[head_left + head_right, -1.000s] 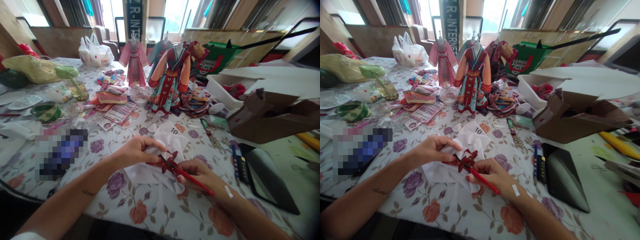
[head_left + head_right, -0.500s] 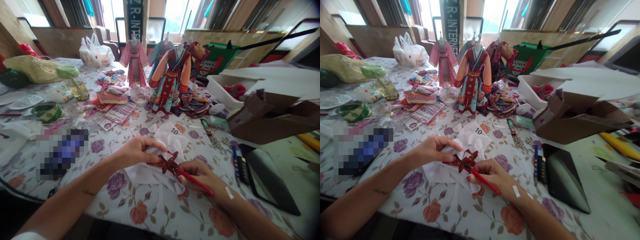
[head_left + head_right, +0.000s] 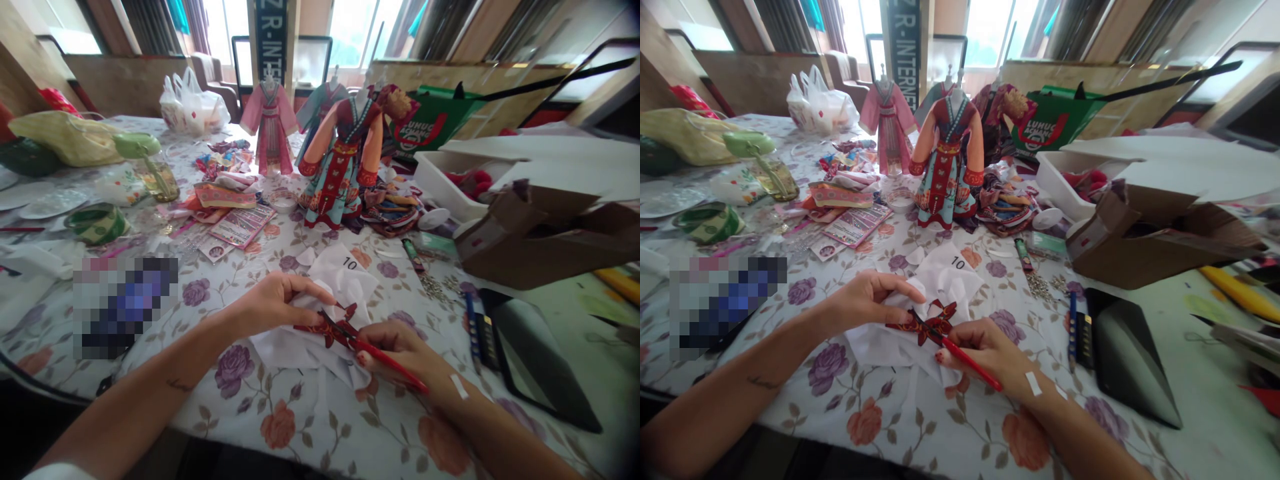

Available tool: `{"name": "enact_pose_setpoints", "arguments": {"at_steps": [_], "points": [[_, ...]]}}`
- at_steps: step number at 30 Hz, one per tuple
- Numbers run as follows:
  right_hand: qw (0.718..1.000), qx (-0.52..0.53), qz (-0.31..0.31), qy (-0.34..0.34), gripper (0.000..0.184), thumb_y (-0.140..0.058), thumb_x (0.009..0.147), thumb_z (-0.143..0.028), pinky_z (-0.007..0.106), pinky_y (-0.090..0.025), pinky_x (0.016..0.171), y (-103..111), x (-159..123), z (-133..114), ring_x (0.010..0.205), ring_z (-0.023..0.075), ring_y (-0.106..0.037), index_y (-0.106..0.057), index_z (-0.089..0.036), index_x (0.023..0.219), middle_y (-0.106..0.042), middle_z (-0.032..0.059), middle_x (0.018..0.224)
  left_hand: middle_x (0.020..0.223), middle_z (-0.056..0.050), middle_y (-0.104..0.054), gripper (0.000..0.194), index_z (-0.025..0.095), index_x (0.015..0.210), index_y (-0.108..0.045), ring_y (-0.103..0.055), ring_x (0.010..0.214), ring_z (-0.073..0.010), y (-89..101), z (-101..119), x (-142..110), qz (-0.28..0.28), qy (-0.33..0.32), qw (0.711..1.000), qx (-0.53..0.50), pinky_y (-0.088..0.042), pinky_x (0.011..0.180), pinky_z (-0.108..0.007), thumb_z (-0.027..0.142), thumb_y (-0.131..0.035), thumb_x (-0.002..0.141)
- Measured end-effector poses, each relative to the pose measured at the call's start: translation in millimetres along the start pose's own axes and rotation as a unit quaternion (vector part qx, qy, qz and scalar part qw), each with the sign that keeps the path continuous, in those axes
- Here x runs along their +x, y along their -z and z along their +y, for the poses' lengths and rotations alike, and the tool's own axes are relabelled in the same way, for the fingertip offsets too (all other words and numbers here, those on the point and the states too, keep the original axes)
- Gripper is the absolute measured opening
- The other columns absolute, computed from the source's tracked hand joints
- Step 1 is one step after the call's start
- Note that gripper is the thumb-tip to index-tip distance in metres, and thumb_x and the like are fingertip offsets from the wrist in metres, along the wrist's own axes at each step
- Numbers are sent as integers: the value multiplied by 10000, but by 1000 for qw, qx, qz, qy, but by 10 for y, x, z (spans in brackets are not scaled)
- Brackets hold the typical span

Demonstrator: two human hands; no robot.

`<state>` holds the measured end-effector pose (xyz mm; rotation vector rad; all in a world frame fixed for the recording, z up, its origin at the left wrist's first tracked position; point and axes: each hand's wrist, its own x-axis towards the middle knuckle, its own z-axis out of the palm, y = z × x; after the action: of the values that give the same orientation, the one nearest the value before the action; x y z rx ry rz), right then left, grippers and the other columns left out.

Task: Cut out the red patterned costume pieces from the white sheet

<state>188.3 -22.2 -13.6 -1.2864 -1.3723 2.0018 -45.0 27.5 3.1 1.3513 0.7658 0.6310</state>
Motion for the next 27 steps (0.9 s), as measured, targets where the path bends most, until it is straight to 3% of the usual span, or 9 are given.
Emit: {"name": "enact_pose_setpoints", "arguments": {"at_steps": [6,12,27], "points": [[1000,1,-10,7,399,-796,641,-395,154,-357,345,-11,7,-16,425,85,-515,-484,-168,540,-450,-67,459,895,-9,-664,291,181,949,-739,-617,807,-118,-9,25,-10,-5,10,1000,-17,-506,709,-215,151,-754,660],[1000,12,-17,9,395,-799,641,-397,141,-341,337,-12,2,-5,439,78,-484,-486,-172,556,-414,-72,461,881,-7,-656,296,181,949,-741,-609,775,-109,-16,33,-8,-6,15,1000,-13,-497,674,-203,155,-759,655],[1000,7,-22,12,414,-788,648,-436,167,-433,418,14,20,23,431,64,-430,-480,-171,564,-383,-77,492,897,-18,-657,297,176,968,-735,-602,807,-129,-17,3,2,-10,7,1000,9,-493,697,-232,182,-748,671]]}}
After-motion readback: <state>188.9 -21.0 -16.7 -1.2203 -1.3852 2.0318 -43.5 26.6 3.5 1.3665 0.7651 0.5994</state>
